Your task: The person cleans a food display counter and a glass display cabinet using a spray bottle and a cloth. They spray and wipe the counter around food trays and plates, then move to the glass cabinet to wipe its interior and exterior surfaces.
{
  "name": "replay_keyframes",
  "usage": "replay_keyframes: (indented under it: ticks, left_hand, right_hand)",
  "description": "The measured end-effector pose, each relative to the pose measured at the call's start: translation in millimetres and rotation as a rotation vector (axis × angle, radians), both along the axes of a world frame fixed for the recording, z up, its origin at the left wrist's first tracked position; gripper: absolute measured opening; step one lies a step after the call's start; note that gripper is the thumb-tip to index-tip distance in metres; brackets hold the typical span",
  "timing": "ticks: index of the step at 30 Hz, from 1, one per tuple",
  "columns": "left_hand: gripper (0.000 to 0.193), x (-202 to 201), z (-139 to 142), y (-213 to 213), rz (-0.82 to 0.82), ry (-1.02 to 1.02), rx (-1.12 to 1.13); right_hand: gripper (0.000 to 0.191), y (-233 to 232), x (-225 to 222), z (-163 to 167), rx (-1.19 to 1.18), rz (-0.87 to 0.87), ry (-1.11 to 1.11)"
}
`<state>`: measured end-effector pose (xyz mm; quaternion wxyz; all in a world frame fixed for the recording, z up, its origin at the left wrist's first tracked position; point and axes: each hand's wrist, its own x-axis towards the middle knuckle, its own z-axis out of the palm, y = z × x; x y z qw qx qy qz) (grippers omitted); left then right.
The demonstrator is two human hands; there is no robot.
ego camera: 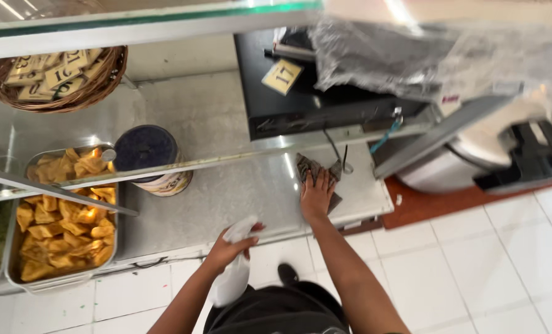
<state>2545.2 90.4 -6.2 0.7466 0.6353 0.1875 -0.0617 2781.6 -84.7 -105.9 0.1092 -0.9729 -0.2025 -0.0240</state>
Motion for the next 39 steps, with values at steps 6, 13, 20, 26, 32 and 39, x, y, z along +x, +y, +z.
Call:
replay_keyframes:
  ticks: [6, 13, 20, 26, 32, 39]
  left_hand:
    - [0.052, -13, 8, 30, -0.071, -0.024, -0.063]
    - [0.046, -42, -2, 64, -0.024, -0.036, -0.089]
    - [0.049, -34, 12, 73, -0.033, -0.012, -0.08]
    - [0.048, -35, 19, 69, 0.068, -0.002, -0.072]
    - [0.047, -49, 21, 57, 0.239, 0.01, -0.057]
    - [0.049, -52, 25, 32, 0.471, -0.004, -0.087]
  right_hand:
    - [0.058, -55, -58, -13, -0.131, -0.075, 0.214]
    - [0.052, -165, -40, -18, 0.152, -0.525, -0.105]
    - [0.043, 43, -127, -38, 0.158, 0.196, -0.213]
    - [0.058, 37, -100, -25, 0.056, 0.348, -0.244]
    - [0.062, -39, 25, -8, 0.024, -0.101, 0.032]
    - [0.062, 70, -83, 2, 0.225, 0.456, -0.035]
